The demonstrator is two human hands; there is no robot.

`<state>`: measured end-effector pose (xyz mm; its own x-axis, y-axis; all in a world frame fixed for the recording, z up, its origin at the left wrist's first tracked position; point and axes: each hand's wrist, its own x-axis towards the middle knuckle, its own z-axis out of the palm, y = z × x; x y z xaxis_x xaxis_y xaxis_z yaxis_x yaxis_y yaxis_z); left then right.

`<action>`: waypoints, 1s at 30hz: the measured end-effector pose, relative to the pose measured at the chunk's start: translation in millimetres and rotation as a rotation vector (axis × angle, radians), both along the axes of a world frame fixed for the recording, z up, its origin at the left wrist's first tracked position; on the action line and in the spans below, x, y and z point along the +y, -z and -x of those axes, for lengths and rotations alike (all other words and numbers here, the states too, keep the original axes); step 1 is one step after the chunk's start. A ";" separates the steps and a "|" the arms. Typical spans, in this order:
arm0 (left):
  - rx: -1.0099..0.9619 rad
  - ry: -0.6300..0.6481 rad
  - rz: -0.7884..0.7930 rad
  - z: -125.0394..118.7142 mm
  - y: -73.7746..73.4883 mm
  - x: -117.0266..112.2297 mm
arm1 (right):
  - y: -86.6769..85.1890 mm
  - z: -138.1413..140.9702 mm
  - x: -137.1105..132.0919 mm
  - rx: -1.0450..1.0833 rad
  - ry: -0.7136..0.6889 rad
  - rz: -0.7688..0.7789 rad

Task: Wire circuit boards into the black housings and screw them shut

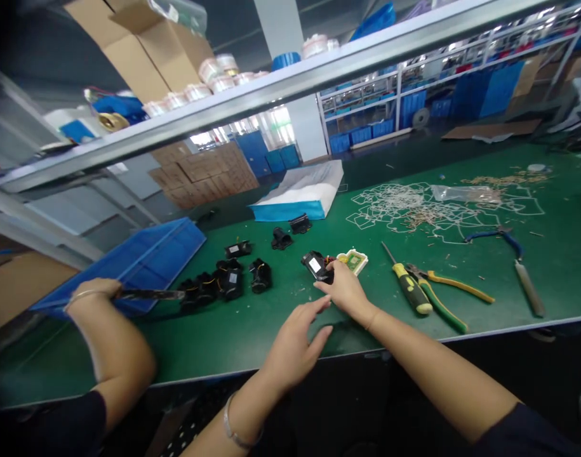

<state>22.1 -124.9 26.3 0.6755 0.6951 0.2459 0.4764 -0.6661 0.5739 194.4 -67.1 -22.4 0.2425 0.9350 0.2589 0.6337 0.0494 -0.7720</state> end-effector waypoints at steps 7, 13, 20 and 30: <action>0.004 -0.073 -0.004 10.4 1.9 20.7 | -20.1 -41.1 17.9 -0.138 -0.089 -0.047; 0.054 -0.177 -0.156 11.2 0.4 68.5 | 3.5 -60.1 39.2 -0.283 -0.010 -0.100; 0.086 -0.333 0.068 -19.6 30.7 127.6 | 19.9 -59.6 43.7 -0.271 -0.105 0.059; 0.105 -0.321 -0.291 -12.9 25.0 118.0 | 4.0 -50.8 28.8 -0.309 -0.057 -0.114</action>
